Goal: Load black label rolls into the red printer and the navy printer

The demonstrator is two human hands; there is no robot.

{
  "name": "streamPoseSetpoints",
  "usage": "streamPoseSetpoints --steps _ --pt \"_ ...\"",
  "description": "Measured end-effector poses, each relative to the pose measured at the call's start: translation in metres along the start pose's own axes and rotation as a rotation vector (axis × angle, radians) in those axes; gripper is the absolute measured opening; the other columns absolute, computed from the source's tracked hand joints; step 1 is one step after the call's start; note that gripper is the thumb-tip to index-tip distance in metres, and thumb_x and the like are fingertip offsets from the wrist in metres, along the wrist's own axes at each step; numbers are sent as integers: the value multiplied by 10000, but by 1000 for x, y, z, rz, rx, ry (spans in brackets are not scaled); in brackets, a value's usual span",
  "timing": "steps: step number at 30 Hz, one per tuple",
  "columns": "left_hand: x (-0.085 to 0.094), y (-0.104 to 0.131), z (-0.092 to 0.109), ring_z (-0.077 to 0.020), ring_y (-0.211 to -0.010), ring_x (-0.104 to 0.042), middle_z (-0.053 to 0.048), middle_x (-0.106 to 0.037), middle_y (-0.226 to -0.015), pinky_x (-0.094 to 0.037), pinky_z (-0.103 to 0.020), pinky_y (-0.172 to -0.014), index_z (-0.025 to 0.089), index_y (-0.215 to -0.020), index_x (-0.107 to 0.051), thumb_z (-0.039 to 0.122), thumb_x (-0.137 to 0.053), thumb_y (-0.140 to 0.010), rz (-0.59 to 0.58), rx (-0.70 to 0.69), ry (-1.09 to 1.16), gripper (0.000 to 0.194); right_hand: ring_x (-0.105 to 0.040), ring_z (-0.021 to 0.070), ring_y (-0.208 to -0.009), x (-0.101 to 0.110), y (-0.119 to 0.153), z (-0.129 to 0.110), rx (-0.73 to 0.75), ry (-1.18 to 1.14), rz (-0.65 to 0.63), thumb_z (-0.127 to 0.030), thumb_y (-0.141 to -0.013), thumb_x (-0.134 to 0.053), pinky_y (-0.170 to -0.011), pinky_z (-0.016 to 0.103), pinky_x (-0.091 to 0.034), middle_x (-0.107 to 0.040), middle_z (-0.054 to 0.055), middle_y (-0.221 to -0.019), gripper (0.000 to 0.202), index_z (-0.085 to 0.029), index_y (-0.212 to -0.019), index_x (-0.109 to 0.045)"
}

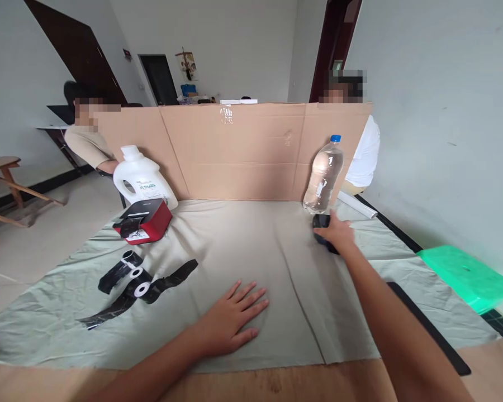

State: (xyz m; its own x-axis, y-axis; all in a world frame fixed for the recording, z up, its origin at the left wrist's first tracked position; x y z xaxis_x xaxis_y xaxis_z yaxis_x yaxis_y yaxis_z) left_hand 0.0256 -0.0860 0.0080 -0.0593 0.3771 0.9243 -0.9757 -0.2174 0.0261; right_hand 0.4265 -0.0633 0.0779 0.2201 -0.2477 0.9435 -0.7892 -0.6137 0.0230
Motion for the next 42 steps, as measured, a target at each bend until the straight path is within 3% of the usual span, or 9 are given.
streamPoseSetpoints --steps 6,9,13,21,24,26,30,35,42 --pt "-7 3 0 -284 -1579 -115 17 -179 -1695 -45 -585 -1268 340 -1618 -188 609 -287 -1030 37 -42 9 654 -649 371 -1035 -26 118 -113 359 -36 -96 -589 -779 -684 -876 459 -487 -529 175 -1256 848 -342 -1540 -404" --pt "-8 5 1 -290 -1575 -133 -6 -219 -1687 -36 -569 -1271 313 -1613 -228 610 -305 -1028 70 -59 5 661 -604 395 -1079 -52 156 -162 383 -29 -156 -588 -809 -649 -874 476 -467 -496 199 -1287 821 -333 -1549 -401" --pt "-7 5 4 -315 -1551 -212 -49 -343 -1645 -59 -575 -1267 273 -1574 -350 579 -365 -1025 94 -49 -10 629 -562 417 -1123 -82 183 -192 331 -20 -161 -565 -830 -638 -867 496 -451 -464 218 -1311 790 -349 -1551 -396" --pt "-4 5 2 -337 -1451 -409 -91 -533 -1515 -257 -579 -1211 238 -1434 -542 484 -539 -972 221 -94 49 523 -514 472 -1229 -97 174 -174 351 -141 -87 -753 -832 -537 -996 617 -370 -441 265 -1414 938 -267 -1601 -306" --pt "5 8 -3 -230 -1088 -673 -66 -728 -1195 -503 -390 -992 231 -1207 -678 321 -561 -943 444 -5 206 302 -520 407 -1275 -111 152 -154 443 -378 2 -648 -944 -367 -1060 578 -370 -524 246 -1377 806 -185 -1601 -300" --pt "12 11 -11 -173 -894 -682 -49 -737 -1030 -538 -297 -807 227 -1152 -680 270 -513 -950 653 134 355 266 -547 349 -1266 -125 140 -142 508 -543 68 -546 -974 -298 -1081 521 -393 -560 239 -1366 730 -118 -1562 -361" --pt "23 9 -42 -143 -863 -653 -80 -675 -1267 -509 -243 -667 226 -1337 -570 263 -512 -944 911 327 607 399 -591 312 -1236 -146 132 -132 550 -666 118 -476 -974 -279 -1094 481 -411 -628 217 -1340 650 -93 -1448 -505" --pt "39 -20 -83 -88 -663 -616 -136 -428 -1589 -548 -284 -713 189 -1506 -433 147 -494 -867 857 451 843 644 -579 301 -1281 -144 137 -133 560 -633 72 -464 -995 -248 -1103 462 -406 -640 188 -1358 640 -109 -1469 -491" --pt "41 -44 -95 -27 -401 -434 -162 -411 -1586 -472 -260 -461 144 -1544 -403 132 -402 -871 826 607 1016 673 -578 283 -1288 -139 141 -131 538 -572 48 -419 -1017 -231 -1089 427 -413 -631 190 -1367 610 -96 -1481 -457"
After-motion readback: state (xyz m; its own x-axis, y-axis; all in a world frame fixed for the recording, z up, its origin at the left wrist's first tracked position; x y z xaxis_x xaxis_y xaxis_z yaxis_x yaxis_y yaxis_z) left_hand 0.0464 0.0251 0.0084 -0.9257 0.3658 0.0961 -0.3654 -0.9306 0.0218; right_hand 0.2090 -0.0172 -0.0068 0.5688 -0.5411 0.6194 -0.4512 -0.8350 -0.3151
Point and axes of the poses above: each hand's wrist, its own y-axis away from the middle knuckle, its own x-axis out of the back of the hand, z = x × y, the point moved 1 cm from there along -y, towards the middle knuckle
